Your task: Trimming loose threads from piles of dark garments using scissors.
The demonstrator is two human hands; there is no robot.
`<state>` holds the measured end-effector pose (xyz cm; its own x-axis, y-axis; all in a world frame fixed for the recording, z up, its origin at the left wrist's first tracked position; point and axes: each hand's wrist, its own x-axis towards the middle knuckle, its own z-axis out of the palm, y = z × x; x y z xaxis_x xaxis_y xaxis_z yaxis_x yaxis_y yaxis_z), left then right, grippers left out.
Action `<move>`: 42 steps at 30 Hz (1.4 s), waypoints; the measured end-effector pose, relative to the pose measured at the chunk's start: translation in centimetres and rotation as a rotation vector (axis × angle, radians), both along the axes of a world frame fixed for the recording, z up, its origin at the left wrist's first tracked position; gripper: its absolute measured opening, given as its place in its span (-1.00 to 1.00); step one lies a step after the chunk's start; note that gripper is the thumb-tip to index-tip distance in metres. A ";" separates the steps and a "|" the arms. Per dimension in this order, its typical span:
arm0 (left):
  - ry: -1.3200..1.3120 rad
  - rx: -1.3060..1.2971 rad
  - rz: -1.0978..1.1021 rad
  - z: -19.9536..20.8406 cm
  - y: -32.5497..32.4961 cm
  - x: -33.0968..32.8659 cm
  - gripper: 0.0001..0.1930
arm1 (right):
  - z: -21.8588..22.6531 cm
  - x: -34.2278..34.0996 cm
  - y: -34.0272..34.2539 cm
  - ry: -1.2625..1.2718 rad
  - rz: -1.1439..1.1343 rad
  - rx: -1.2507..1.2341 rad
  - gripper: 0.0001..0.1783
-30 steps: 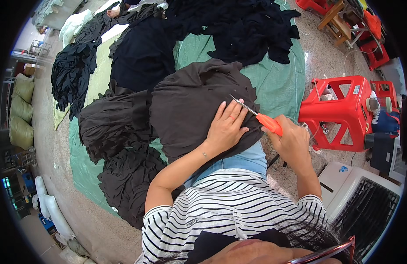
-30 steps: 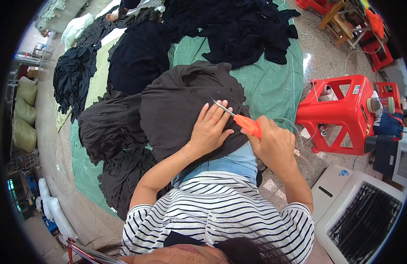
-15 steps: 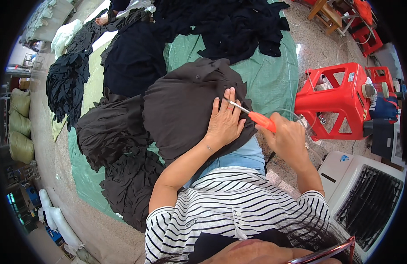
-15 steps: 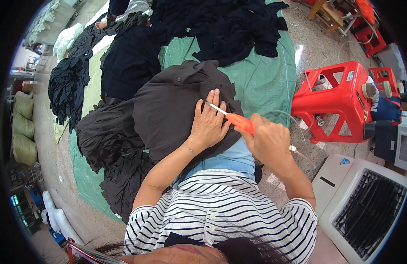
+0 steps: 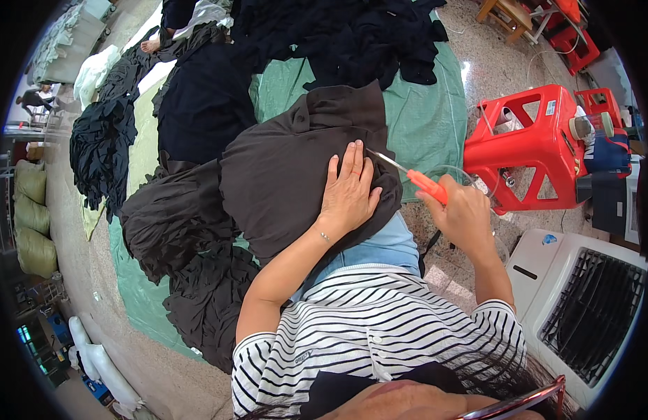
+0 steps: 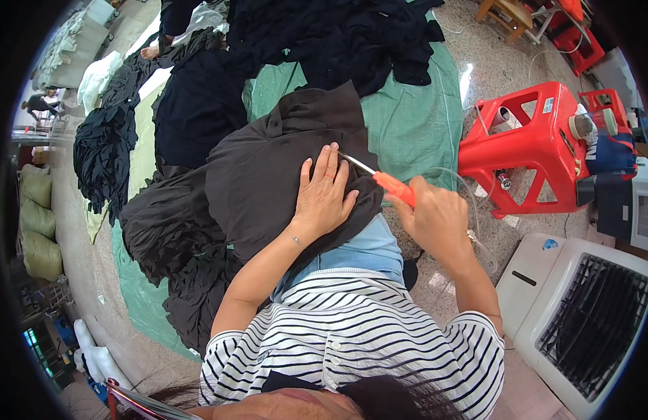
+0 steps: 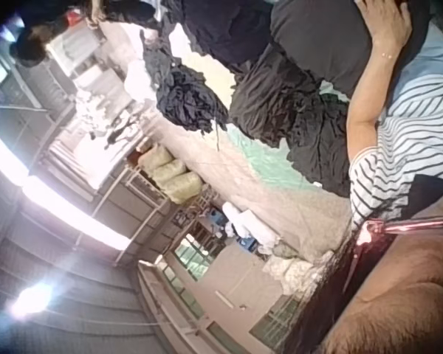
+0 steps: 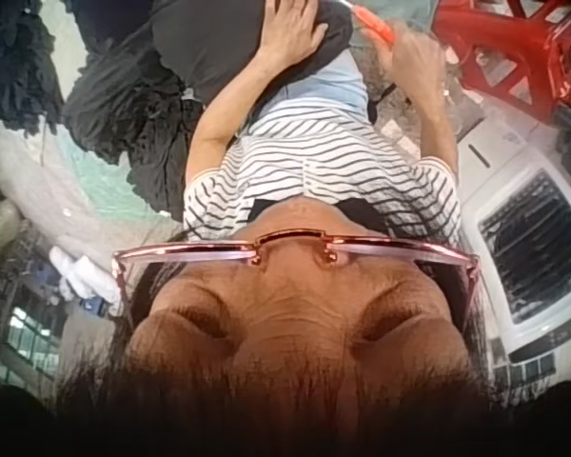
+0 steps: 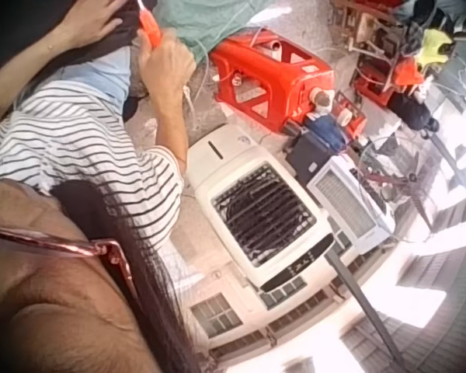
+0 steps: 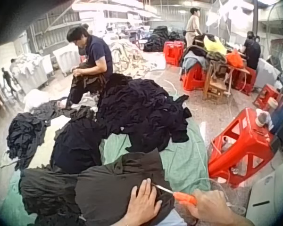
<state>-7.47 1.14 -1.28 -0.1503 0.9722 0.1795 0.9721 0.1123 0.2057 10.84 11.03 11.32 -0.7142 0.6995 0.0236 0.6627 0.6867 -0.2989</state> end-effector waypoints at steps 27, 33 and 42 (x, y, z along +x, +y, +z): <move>-0.496 -0.357 0.111 6.7 3.5 -16.8 -0.73 | -0.8 -1.6 -1.0 0.165 0.012 -0.165 -0.66; -0.768 -0.477 0.121 4.3 5.4 -19.3 -0.85 | -1.9 -3.2 -2.0 0.190 0.046 -0.162 -0.61; -0.856 -0.478 0.103 3.8 3.9 -20.3 -0.89 | -1.7 -2.9 -1.6 0.149 0.090 -0.200 -0.61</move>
